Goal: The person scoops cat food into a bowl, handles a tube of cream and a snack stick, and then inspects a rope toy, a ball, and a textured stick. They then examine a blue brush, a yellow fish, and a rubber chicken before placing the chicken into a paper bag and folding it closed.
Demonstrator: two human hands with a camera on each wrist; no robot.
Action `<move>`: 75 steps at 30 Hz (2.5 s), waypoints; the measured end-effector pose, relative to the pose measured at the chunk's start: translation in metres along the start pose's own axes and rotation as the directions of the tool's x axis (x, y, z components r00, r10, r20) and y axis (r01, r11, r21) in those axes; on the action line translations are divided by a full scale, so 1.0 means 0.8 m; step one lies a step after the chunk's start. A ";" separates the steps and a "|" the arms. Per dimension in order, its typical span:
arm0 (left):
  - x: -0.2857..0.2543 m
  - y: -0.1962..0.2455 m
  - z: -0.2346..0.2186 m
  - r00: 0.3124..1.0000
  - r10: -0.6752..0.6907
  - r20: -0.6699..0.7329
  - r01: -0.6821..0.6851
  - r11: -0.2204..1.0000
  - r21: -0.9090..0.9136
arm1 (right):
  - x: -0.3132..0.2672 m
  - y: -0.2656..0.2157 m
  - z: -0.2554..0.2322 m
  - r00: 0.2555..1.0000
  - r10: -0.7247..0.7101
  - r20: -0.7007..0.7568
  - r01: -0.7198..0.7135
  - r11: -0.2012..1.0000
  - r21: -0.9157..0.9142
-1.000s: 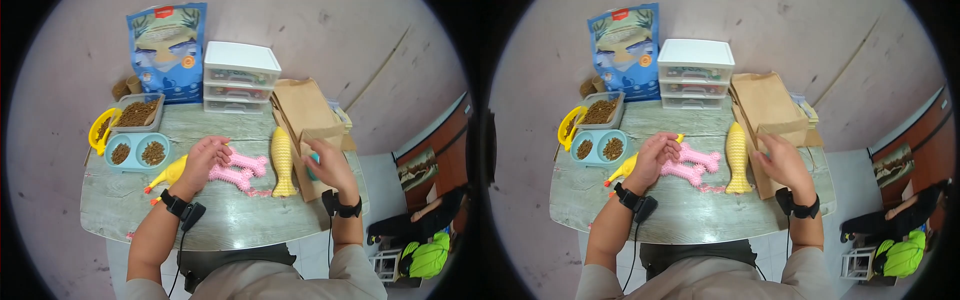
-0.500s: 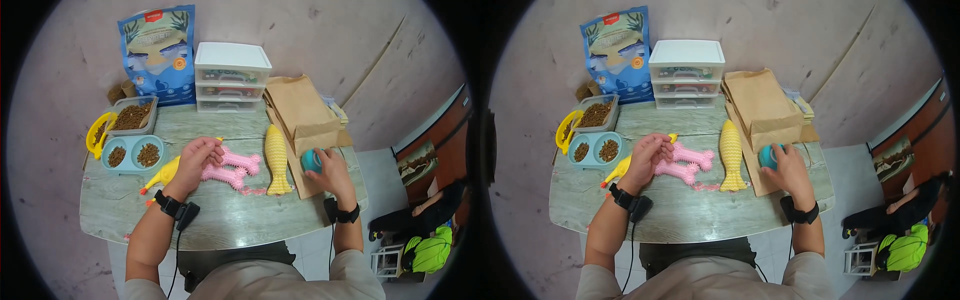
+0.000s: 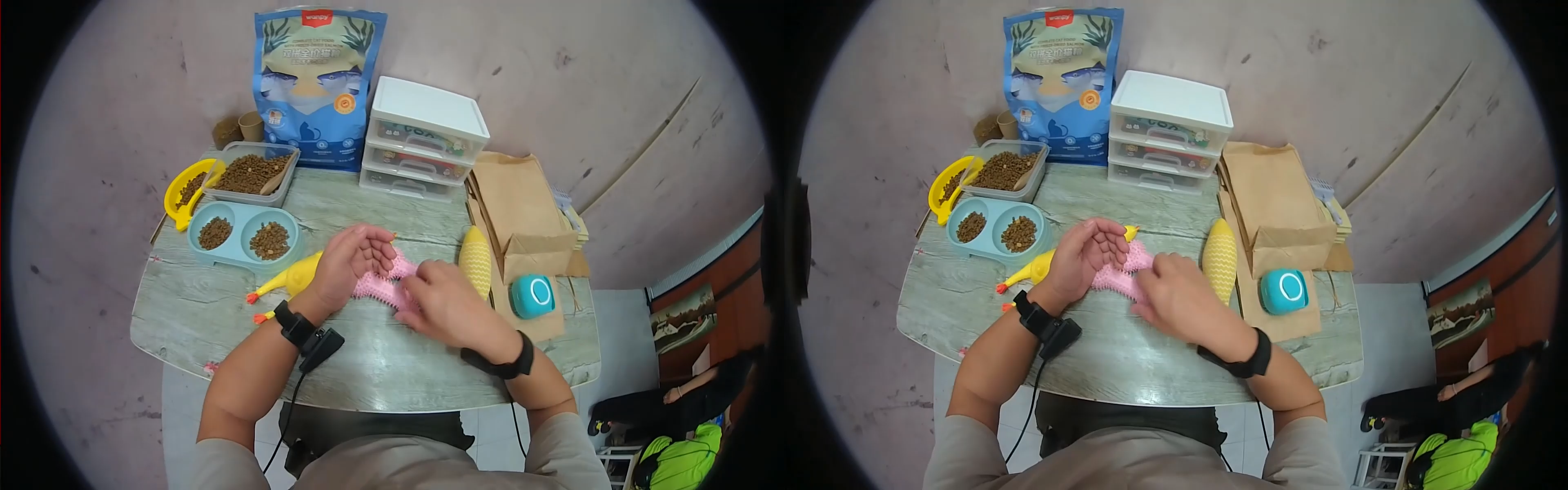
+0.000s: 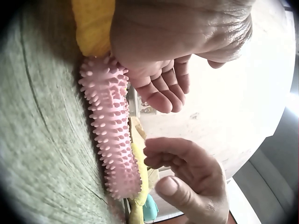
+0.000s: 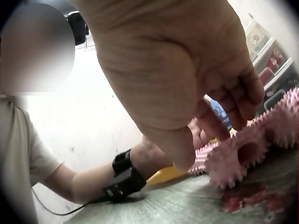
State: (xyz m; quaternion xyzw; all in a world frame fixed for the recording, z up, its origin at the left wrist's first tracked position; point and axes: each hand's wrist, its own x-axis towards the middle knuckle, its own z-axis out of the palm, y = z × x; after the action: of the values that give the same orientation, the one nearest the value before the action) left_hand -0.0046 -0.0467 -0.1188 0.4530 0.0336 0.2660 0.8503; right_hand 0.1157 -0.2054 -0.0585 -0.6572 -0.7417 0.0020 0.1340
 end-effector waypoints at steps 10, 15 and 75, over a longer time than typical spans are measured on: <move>-0.004 0.002 0.002 1.000 0.021 -0.007 -0.021 1.000 0.021 | 0.017 0.002 0.039 0.995 0.057 -0.081 -0.061 0.997 -0.049; -0.003 0.009 0.008 0.958 0.283 -0.040 -0.262 0.926 0.274 | 0.024 0.025 0.014 0.994 0.104 -0.036 -0.096 0.980 0.176; -0.005 -0.004 0.003 0.979 0.199 -0.031 -0.192 0.968 0.159 | 0.200 0.079 -0.078 0.714 -0.073 -0.696 -0.173 0.945 -0.277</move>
State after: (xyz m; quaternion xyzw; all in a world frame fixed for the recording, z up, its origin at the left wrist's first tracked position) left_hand -0.0055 -0.0520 -0.1208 0.5124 0.0294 0.3557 0.7811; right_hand 0.1742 -0.0512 0.0219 -0.6418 -0.6079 -0.3631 0.2945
